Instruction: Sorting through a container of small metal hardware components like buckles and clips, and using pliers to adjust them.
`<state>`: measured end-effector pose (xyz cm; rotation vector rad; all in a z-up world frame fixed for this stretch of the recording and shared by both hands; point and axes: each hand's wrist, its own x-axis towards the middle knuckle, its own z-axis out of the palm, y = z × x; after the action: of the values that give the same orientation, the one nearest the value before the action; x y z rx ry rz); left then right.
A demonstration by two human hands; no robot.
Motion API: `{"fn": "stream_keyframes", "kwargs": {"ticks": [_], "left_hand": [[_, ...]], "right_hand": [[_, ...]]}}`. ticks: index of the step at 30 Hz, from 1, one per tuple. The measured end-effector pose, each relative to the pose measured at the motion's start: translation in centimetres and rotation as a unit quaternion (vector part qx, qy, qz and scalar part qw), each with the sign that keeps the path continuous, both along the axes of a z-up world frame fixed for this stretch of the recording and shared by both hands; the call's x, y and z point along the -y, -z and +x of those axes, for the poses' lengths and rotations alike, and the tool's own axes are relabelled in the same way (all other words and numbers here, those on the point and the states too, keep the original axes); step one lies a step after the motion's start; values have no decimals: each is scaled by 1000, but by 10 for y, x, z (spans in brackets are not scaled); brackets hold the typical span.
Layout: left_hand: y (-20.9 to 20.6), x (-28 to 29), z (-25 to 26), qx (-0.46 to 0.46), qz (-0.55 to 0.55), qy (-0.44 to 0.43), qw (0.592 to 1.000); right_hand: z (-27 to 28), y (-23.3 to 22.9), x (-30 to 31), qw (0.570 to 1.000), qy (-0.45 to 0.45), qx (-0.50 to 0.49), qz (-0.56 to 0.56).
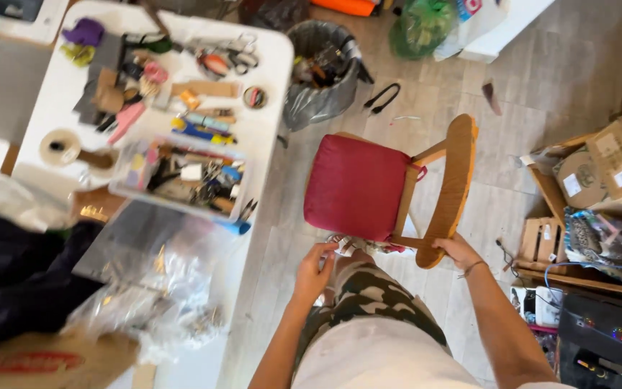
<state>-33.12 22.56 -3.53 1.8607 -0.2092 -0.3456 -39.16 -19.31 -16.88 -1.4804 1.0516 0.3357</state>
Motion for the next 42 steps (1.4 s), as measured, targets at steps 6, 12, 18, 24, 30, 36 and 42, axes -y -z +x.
{"fn": "stream_keyframes", "kwargs": {"ticks": [6, 12, 18, 24, 30, 36, 42], "left_hand": [[4, -72, -41, -13, -13, -103, 994], [-15, -109, -34, 16, -23, -161, 987], [-41, -149, -9, 92, -49, -160, 982], [-39, -195, 21, 73, -53, -310, 946], [14, -217, 84, 110, -60, -443, 887], [12, -206, 136, 201, 7, -400, 894], [96, -174, 153, 320, 195, -377, 847]], "right_hand": [[-55, 51, -1, 997, -80, -19, -10], [-3, -120, -94, 987, -130, -30, -94], [166, -53, -72, 759, -229, 299, -531], [325, -110, -325, 647, -478, 518, -290], [431, -97, -505, 461, -672, 569, -112], [474, -57, -546, 358, -735, 568, -94], [475, -77, -504, 240, -778, 580, -25]]}}
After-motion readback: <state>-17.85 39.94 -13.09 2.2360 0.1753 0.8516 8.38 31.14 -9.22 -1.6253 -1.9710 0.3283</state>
